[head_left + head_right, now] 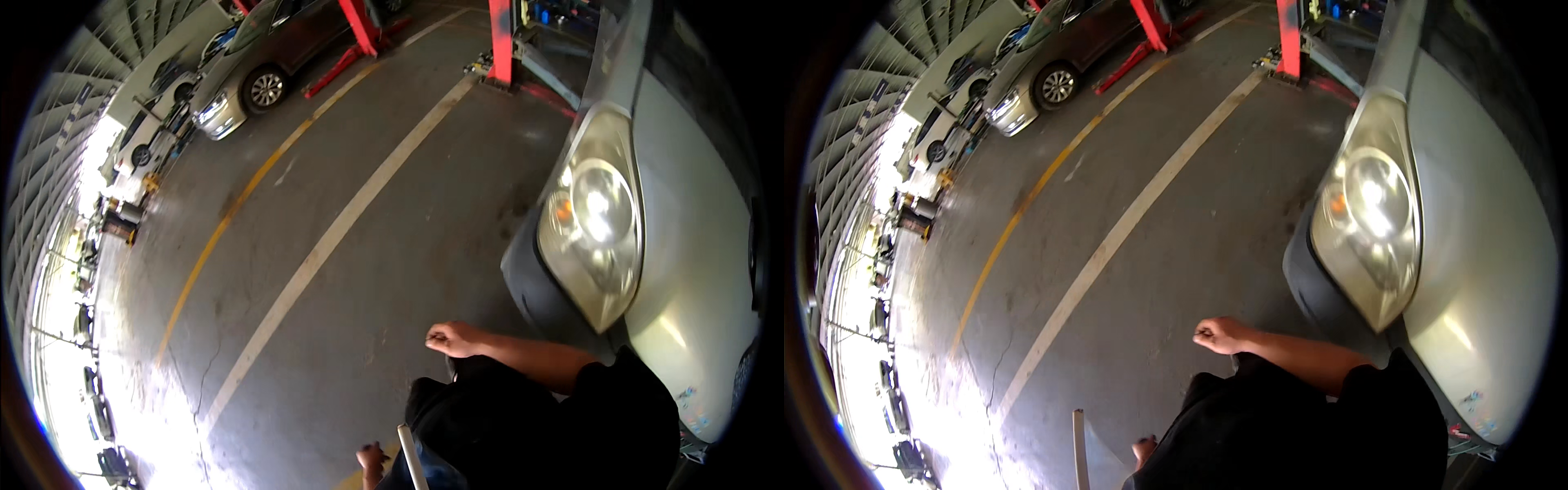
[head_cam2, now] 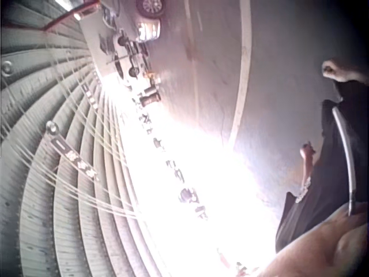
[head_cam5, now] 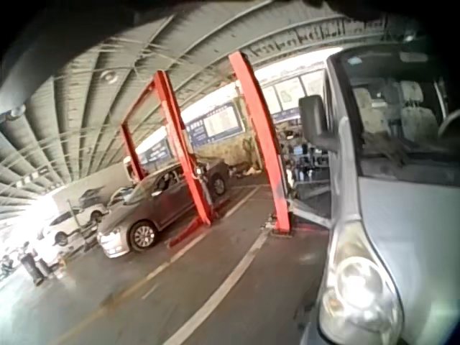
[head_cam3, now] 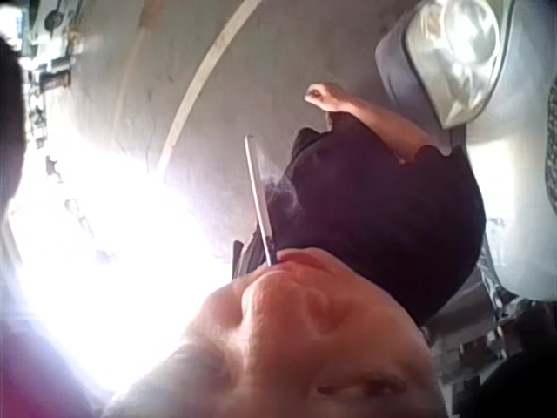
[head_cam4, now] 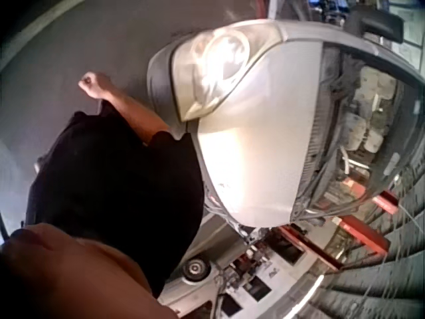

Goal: The person uses an impact wrench to remove lug nuts from a car's front tire, then removes the tire and brake drum. The person repeats the process on the rear tire, removing the tire and brake drum as well.

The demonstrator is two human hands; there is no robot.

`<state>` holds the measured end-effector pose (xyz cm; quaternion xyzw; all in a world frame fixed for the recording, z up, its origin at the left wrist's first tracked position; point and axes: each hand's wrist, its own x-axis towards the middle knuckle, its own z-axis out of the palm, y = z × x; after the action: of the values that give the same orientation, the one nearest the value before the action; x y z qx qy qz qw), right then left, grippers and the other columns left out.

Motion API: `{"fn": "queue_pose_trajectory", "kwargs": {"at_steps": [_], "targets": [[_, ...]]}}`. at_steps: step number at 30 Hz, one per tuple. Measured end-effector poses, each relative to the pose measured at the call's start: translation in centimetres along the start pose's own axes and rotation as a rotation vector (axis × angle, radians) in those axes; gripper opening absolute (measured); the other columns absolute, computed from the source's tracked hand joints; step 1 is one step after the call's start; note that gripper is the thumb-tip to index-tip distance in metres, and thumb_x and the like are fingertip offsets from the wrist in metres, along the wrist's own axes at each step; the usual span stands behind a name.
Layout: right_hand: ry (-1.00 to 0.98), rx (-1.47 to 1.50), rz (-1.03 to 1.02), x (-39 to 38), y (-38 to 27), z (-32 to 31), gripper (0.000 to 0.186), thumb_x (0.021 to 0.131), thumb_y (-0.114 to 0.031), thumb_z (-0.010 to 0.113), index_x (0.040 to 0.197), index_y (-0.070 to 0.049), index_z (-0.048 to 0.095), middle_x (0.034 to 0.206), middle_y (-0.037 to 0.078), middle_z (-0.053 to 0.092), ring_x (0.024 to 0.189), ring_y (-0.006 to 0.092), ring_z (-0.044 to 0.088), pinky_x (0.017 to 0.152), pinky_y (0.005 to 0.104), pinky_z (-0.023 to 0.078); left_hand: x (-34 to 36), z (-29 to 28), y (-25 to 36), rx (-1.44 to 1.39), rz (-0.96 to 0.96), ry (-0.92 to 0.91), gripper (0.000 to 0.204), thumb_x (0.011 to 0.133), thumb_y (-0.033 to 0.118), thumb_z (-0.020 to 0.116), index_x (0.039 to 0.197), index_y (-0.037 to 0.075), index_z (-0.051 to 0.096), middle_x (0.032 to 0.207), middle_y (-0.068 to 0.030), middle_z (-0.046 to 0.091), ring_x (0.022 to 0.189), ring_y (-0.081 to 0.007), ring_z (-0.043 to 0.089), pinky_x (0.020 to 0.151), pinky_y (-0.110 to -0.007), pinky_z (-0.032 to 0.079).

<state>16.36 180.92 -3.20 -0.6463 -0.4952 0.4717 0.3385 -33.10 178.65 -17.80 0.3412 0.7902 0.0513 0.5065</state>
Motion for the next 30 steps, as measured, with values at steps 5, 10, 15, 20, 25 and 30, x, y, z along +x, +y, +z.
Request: {"fn": "queue_pose_trajectory", "kwargs": {"at_steps": [5,10,15,20,25,30], "targets": [[0.060,0.039,-0.176,18.5,-5.9,-11.4,0.029,0.095,-0.030,0.060,0.109,-0.004,0.063,0.092,0.007,0.068,0.085,0.0159,0.066,0.075,0.0303,0.051,7.6,7.7,14.6,0.401,0.117,-0.245,0.018,0.080,0.025,0.067,0.077,0.007,0.067,0.074,-0.0084,0.069,0.065,-0.0210,0.066,0.051,-0.037,0.051],[0.304,0.528,0.444,35.5,6.5,-19.1,0.024,0.095,-0.027,0.059,0.092,-0.003,0.059,0.072,0.000,0.048,0.066,0.0128,0.055,0.067,0.0310,0.051,20.8,11.3,33.0,0.480,0.106,-0.265,0.013,0.077,0.026,0.069,0.076,0.013,0.070,0.077,-0.0043,0.070,0.071,-0.0193,0.067,0.055,-0.036,0.051],[0.461,0.156,0.921,37.6,22.0,-25.5,0.044,0.094,-0.025,0.059,0.124,0.005,0.048,0.096,0.015,0.058,0.078,0.0256,0.058,0.063,0.0447,0.048,37.3,6.1,57.0,1.724,0.560,-0.323,0.009,0.075,0.027,0.070,0.076,0.019,0.073,0.080,-0.0002,0.071,0.077,-0.0176,0.068,0.058,-0.036,0.052],[0.729,0.681,1.168,41.9,21.7,-31.2,0.038,0.102,-0.015,0.047,0.136,-0.001,0.039,0.081,0.011,0.047,0.062,0.0202,0.044,0.052,0.0396,0.035,49.2,8.1,92.9,0.710,0.622,0.305,0.024,0.081,0.018,0.055,0.083,0.002,0.073,0.076,-0.0180,0.070,0.071,-0.0278,0.071,0.063,-0.039,0.054],[0.903,0.896,1.349,50.3,24.6,-35.0,0.032,0.098,-0.013,0.051,0.126,0.004,0.050,0.084,0.013,0.055,0.064,0.0228,0.052,0.055,0.0355,0.050,51.4,25.3,122.7,0.386,0.798,0.071,0.023,0.082,0.017,0.056,0.089,0.004,0.073,0.081,-0.0169,0.071,0.070,-0.0239,0.068,0.064,-0.039,0.052],[0.894,1.035,1.168,71.1,28.1,-47.6,0.041,0.098,-0.024,0.053,0.132,0.000,0.048,0.111,0.012,0.055,0.081,0.0233,0.056,0.067,0.0373,0.048,58.0,36.2,134.9,0.734,0.851,-0.092,0.023,0.080,0.025,0.065,0.097,0.015,0.076,0.082,-0.0100,0.073,0.072,-0.0210,0.070,0.068,-0.035,0.056]]}}
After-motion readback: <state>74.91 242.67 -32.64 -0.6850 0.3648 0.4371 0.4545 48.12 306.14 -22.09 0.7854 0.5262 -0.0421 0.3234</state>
